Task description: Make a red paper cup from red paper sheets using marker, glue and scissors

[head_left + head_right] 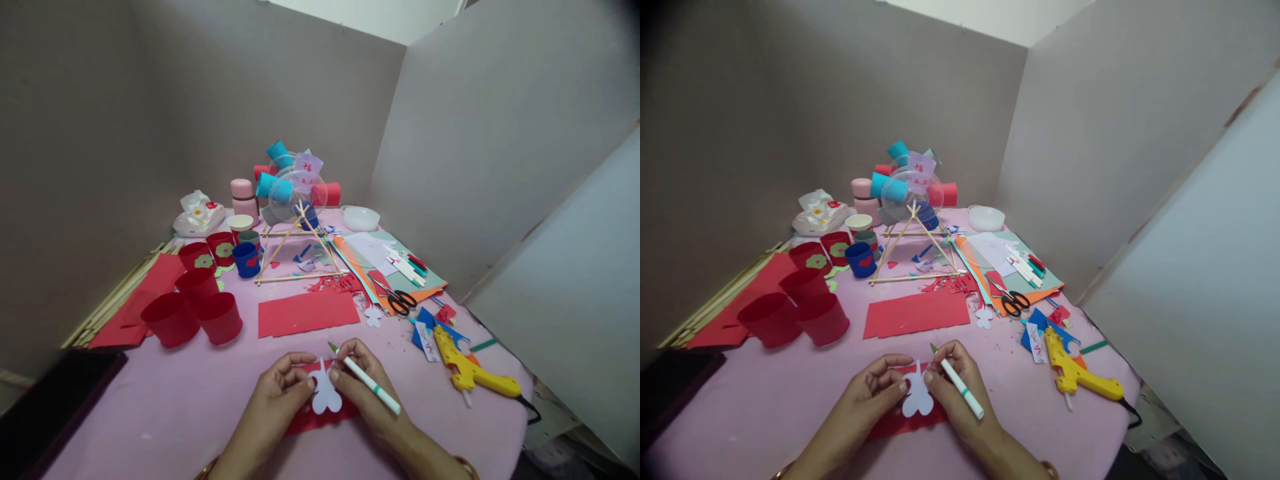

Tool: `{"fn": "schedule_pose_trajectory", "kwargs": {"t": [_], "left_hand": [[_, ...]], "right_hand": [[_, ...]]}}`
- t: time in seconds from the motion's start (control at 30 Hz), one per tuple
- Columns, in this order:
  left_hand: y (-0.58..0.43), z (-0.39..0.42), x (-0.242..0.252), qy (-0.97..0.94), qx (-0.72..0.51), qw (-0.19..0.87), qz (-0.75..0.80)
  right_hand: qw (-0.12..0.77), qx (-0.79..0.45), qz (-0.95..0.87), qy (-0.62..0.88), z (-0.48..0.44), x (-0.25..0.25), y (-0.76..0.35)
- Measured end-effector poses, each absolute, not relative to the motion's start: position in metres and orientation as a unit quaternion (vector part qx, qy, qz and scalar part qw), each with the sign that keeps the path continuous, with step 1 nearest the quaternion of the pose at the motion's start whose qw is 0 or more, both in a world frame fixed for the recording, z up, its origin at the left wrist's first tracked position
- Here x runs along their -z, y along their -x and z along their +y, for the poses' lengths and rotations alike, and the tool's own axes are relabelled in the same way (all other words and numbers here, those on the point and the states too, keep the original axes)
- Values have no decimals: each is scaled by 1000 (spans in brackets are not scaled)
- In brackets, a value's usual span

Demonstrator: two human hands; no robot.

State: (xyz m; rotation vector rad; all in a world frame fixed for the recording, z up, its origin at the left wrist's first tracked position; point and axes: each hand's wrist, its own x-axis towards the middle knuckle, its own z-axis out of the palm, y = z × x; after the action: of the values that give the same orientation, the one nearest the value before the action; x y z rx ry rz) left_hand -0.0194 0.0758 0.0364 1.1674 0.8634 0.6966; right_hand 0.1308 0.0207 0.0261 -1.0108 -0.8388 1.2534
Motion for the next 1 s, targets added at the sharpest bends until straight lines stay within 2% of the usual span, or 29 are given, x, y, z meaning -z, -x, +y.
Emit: {"fn": "schedule_pose_trajectory", "kwargs": {"t": [0.13, 0.2, 0.23, 0.37, 0.43, 0.5, 0.57, 0.67, 0.8, 0.9, 1.0], "left_hand": [[23, 76, -40, -543, -317, 669, 396], [31, 76, -43, -574, -344, 616, 416], [36, 77, -44, -609, -366, 559, 428], [47, 73, -42, -798, -413, 201, 390], [39, 68, -38, -851, -359, 137, 358], [27, 61, -36, -879, -272, 166, 355], [17, 58, -38, -874, -207, 246, 364], [17, 62, -46, -822, -224, 329, 408], [35, 75, -50, -777, -273, 334, 459], [37, 73, -46, -813, -226, 330, 423], [28, 64, -44, -857, -172, 314, 372]], "right_hand": [[623, -527, -347, 463, 21, -27, -132], [636, -502, -334, 481, 22, -29, -134], [644, -489, -327, 490, 23, -30, -136], [655, -464, -324, 501, 25, -31, -141], [649, -462, -343, 498, 25, -31, -141], [641, -458, -364, 496, 24, -30, -140], [635, -454, -377, 499, 22, -30, -140], [628, -436, -382, 519, 21, -32, -142], [582, -383, -429, 575, 22, -37, -151], [496, -326, -509, 623, 21, -38, -157], [412, -319, -578, 628, 15, -37, -160]]}}
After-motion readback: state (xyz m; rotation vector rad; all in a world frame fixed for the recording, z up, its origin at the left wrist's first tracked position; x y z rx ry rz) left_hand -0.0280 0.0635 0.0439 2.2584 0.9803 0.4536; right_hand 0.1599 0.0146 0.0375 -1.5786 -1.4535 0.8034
